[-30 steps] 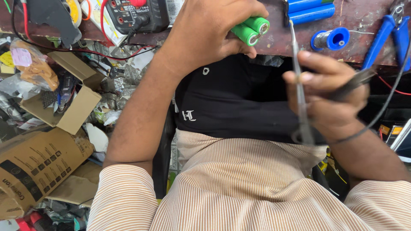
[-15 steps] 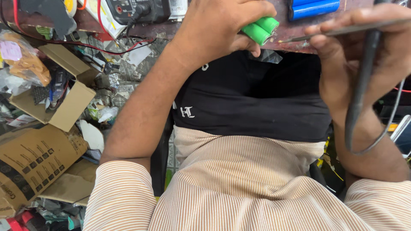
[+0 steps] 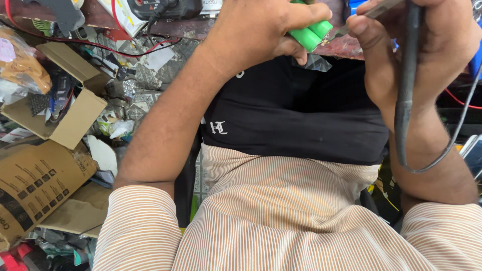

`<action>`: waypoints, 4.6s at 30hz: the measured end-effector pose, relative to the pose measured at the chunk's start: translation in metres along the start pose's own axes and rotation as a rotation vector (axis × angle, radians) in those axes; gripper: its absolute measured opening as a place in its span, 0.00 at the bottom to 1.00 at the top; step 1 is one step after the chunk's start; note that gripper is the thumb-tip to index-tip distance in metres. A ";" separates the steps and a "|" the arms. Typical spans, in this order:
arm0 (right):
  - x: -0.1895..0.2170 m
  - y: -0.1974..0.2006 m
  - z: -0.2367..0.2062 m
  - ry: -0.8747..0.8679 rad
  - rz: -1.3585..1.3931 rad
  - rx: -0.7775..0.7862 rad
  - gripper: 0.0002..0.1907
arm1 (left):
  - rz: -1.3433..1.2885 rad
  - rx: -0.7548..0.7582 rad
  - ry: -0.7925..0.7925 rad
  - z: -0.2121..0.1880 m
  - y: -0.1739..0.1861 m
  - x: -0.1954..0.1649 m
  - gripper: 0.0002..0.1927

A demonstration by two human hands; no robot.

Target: The person arranges blue and green cylindrical battery cells on a workbench, cuts a wire with blue-handled pliers, and solders a metal strip and wires to the cell terminals with a soldering iron, repositioning the cells as they work.

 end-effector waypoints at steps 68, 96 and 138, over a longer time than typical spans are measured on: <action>0.018 0.112 -0.015 -0.018 0.112 -0.161 0.12 | 0.261 -0.050 -0.153 0.004 0.003 -0.036 0.25; -0.067 0.118 -0.083 -0.363 0.329 -0.346 0.12 | 0.436 0.003 -0.122 0.014 -0.027 -0.037 0.26; -0.107 0.120 -0.122 -0.517 0.474 -0.437 0.14 | 0.388 -0.046 -0.102 0.008 -0.024 -0.030 0.19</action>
Point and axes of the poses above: each hand's wrist, its own z-axis towards the middle knuckle, its own y-axis out of the back of the hand, x = y × z, the point moved 4 cm from there along z, towards the middle knuckle, and after that the axes turned 11 degrees about y, right-handed, at the moved point
